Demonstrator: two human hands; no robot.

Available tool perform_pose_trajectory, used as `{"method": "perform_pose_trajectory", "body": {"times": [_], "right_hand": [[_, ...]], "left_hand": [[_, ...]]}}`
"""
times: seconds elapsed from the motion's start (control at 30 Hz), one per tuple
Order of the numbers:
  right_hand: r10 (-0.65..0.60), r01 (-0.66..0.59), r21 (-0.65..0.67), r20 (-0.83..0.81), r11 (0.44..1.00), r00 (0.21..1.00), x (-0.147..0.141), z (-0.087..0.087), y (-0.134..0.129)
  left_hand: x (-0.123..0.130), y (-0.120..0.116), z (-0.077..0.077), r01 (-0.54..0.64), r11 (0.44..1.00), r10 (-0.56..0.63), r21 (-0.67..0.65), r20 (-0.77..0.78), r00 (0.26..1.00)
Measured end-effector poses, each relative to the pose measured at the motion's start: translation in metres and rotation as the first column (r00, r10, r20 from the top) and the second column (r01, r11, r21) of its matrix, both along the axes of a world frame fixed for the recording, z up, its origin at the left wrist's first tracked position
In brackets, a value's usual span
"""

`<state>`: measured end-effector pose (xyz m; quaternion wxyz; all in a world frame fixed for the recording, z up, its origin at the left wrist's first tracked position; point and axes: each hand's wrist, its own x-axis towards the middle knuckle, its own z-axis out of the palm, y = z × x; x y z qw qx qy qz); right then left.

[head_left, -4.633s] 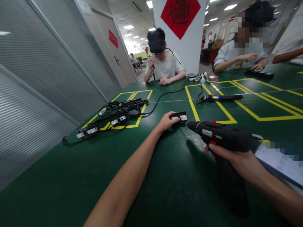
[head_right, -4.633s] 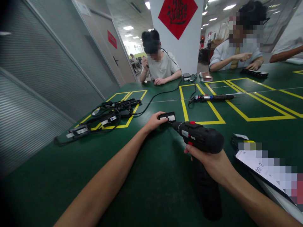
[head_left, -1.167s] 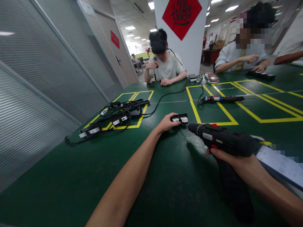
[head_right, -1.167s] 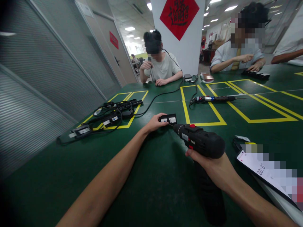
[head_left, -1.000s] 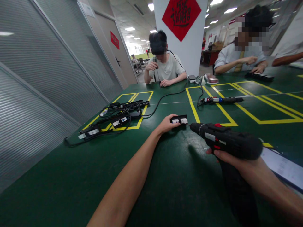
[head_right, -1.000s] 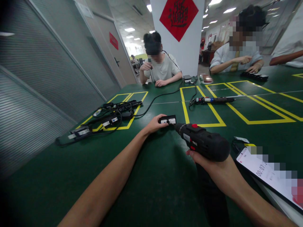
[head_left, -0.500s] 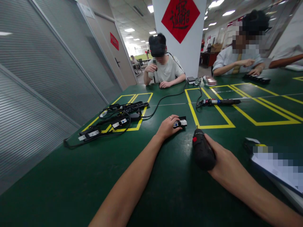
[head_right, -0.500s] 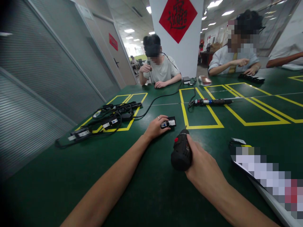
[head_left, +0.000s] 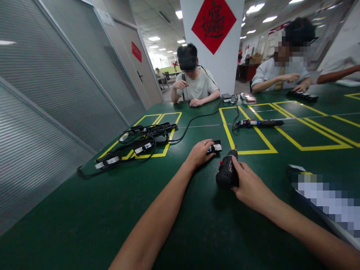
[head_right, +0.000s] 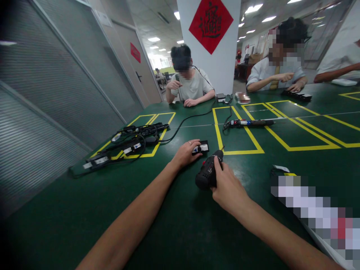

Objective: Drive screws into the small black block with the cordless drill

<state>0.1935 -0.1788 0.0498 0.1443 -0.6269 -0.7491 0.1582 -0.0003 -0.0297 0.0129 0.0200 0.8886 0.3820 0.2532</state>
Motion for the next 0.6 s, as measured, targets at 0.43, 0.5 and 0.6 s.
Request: {"method": "perform_pose_trajectory", "body": {"times": [0.43, 0.5, 0.6], "right_hand": [[-0.075, 0.063, 0.125, 0.097, 0.990, 0.992, 0.003, 0.041, 0.054], [-0.069, 0.055, 0.195, 0.064, 0.979, 0.996, -0.002, 0.037, 0.076], [-0.023, 0.021, 0.249, 0.007, 0.968, 1.000, -0.014, 0.017, 0.100]], "left_hand": [[0.000, -0.004, 0.000, 0.028, 1.000, -0.028, 0.007, 0.007, 1.000], [0.000, -0.004, 0.000, 0.039, 0.999, -0.039, 0.003, 0.018, 0.999], [-0.001, -0.005, -0.001, 0.050, 0.999, -0.050, -0.012, 0.043, 0.998]]}}
